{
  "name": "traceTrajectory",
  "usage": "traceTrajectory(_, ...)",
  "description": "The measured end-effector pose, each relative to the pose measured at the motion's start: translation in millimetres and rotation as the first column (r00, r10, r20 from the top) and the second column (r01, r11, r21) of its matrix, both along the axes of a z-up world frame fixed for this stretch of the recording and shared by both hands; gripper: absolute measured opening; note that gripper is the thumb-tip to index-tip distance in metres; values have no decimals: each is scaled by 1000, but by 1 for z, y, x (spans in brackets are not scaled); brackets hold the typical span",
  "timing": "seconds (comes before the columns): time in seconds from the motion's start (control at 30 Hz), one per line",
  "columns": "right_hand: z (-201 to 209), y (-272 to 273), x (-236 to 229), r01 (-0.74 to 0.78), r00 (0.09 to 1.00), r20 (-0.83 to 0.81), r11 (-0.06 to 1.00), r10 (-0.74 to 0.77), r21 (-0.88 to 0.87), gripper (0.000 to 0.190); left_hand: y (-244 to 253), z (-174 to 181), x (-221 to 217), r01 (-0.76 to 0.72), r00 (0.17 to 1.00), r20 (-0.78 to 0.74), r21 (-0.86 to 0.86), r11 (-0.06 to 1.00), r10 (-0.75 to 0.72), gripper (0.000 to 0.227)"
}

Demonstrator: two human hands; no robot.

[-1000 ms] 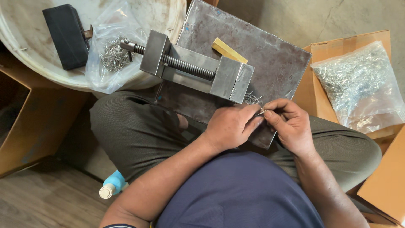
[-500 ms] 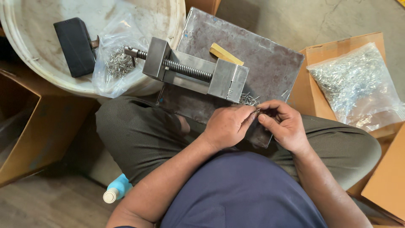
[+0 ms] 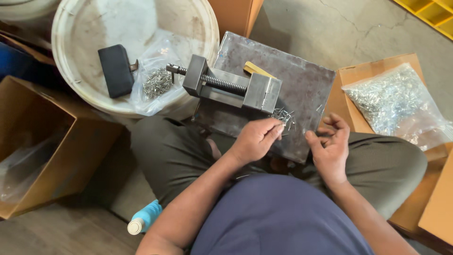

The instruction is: The person sits cross-legged on the floor and sorts small metal nails by hand, picking them from a pile on a metal workbench and placing them into a plastic bag. The person also uses a small wooden block to sweep the nails together on the workbench.

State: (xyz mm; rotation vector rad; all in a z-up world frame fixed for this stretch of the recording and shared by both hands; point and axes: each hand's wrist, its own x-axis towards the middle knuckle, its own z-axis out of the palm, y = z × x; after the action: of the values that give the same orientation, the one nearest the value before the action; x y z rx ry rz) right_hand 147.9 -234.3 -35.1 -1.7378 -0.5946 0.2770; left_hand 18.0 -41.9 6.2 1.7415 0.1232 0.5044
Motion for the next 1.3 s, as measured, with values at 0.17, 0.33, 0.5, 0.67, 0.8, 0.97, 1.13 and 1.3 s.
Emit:
traceTrajectory(0.17,-20,-19,-13,-336,921,-273,920,277,-201,81,0,-1,0,11,1000,26,0,1000,-11,19)
traceTrajectory(0.33,-31,-26,-16,-275,951,-202,937,233,-216,94,-5,-2,2,-3,1000,9,-10,1000,3,18)
traceTrajectory(0.5,-37,-22,-9,-290,957,-32,941,289,-174,78,-7,-3,5,-32,999,-31,25,999,33,20)
traceTrajectory(0.67,-42,-21,4,-254,966,-5,943,260,-215,63,-11,-3,7,-42,999,-23,42,998,43,20)
traceTrajectory(0.8,-45,-28,20,-301,953,-72,942,293,-147,60,-20,-6,14,-49,997,-55,16,999,49,22)
traceTrajectory(0.97,-45,-41,44,-365,931,-61,920,360,-141,61,-37,-8,24,-57,993,-107,15,998,59,23)
traceTrajectory(1.13,-45,-51,65,-412,909,-117,903,399,-121,60,-52,-10,35,-88,991,-109,-40,995,84,24)
traceTrajectory(1.3,-48,-58,75,-434,888,-219,895,405,-101,57,-57,-14,41,-75,993,-92,-46,996,71,24)
